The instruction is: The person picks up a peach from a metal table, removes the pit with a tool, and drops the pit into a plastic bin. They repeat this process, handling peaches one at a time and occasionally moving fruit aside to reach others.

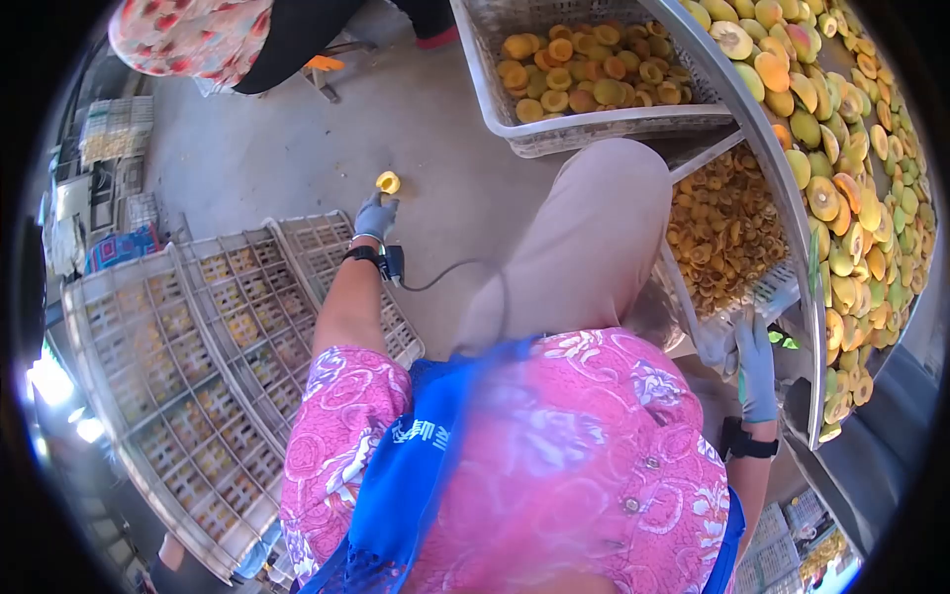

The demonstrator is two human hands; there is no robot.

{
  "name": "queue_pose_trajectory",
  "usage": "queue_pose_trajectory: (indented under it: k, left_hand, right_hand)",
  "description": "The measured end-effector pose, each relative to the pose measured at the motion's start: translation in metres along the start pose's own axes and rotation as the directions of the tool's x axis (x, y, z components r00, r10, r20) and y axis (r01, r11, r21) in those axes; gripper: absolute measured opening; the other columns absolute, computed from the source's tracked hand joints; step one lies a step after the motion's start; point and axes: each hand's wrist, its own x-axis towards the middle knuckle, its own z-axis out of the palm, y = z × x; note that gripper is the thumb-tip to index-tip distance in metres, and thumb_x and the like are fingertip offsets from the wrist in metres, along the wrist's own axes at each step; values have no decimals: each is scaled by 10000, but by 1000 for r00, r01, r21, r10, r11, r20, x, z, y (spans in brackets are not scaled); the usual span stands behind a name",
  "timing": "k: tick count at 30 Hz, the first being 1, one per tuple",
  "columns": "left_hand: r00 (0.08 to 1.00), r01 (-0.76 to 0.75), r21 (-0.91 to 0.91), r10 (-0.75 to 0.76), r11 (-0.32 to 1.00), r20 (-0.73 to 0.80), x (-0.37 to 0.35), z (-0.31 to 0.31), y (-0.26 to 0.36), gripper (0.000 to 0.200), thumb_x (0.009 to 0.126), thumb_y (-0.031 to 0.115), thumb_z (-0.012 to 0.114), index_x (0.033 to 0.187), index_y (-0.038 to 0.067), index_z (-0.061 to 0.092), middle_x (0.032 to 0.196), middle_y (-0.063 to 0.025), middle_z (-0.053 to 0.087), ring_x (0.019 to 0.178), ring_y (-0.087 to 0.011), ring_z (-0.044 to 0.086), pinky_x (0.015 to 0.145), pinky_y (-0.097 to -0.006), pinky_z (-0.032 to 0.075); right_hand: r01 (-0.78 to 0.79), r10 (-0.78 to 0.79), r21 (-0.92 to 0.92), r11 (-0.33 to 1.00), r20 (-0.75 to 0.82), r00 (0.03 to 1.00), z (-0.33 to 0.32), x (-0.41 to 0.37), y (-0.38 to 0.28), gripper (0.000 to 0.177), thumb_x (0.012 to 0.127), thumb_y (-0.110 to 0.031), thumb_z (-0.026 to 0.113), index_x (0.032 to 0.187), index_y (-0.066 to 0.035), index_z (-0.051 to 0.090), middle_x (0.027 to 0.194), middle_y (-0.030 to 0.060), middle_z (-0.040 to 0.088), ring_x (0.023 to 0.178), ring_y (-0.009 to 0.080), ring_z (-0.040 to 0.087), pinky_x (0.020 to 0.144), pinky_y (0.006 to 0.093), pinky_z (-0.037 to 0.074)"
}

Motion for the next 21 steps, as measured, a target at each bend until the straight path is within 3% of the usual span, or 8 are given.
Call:
queue_pose_trajectory:
  k: [3, 6, 8, 12, 15, 18, 19, 21]
  left_hand:
    - [987, 61, 0, -61, 998, 147, 0, 3, 24, 577, 850, 462, 560, 1310, 116, 518, 1378, -135, 472, 1231, -305, 500, 1017, -380, 405]
    - [987, -140, 38, 142, 989, -70, 26, 52, -4, 650, 805, 476, 660, 1298, 72, 535, 1221, -172, 563, 1094, -285, 590, 903, -372, 474]
    - [979, 78, -242, -30, 967, 200, 39, 57, -7, 596, 794, 389, 729, 1271, 78, 553, 1083, -95, 606, 897, -199, 630, 737, -321, 508]
    - [921, 214, -547, 20, 809, 390, 59, 64, -15, 617, 819, 350, 709, 1335, 91, 491, 1306, -116, 501, 1000, -236, 605, 829, -366, 493]
    - [859, -221, -173, 275, 960, 432, 125, 149, -101, 577, 852, 338, 680, 1347, 115, 486, 1383, -122, 473, 1080, -307, 592, 906, -422, 463]
    - [928, -7, -7, 9, 1000, 372, 92, 104, -40, 496, 887, 277, 630, 1353, 179, 490, 1417, -109, 462, 1181, -342, 537, 984, -457, 419]
    - [947, -252, 46, 236, 967, 217, 106, 134, -67, 519, 849, 287, 676, 1307, 106, 512, 1310, -104, 511, 1067, -293, 554, 913, -395, 445]
    - [759, -537, 413, 635, 736, -144, 133, 190, -118, 601, 772, 308, 769, 1213, -41, 554, 1095, -94, 610, 838, -196, 590, 770, -271, 498]
  right_hand:
    - [-154, 155, 34, 988, -36, 987, 7, -19, -18, 451, 988, -306, 504, 1327, -13, 454, 681, -13, 480, 471, 49, 406, 384, 205, 327]
    - [-229, 232, 41, 973, -90, 969, 7, -27, -26, 356, 981, -298, 517, 1219, -34, 502, 669, -10, 489, 446, 50, 413, 365, 200, 332]
    - [-244, 248, 57, 968, -102, 963, 16, -30, -41, 330, 979, -293, 521, 1188, -38, 508, 670, -9, 493, 443, 52, 418, 365, 199, 334]
    - [-245, 254, 106, 964, -88, 963, 24, -40, -48, 288, 975, -283, 523, 1146, -51, 507, 676, -3, 512, 443, 58, 442, 365, 199, 342]
    - [-245, 249, 95, 965, -35, 968, 12, -35, -43, 291, 974, -277, 510, 1152, -47, 498, 684, 4, 524, 449, 60, 456, 377, 196, 352]
    - [-261, 263, 53, 964, -50, 963, 26, -43, -60, 300, 968, -289, 508, 1133, -39, 498, 683, 8, 530, 453, 59, 459, 395, 191, 355]
    - [-243, 244, 28, 970, -58, 968, 29, -43, -59, 296, 967, -298, 505, 1116, -42, 499, 678, 7, 529, 459, 59, 460, 407, 193, 357]
    - [-205, 205, 9, 979, -83, 975, 31, -43, -57, 294, 965, -307, 501, 1098, -44, 500, 672, 6, 528, 466, 60, 461, 419, 195, 360]
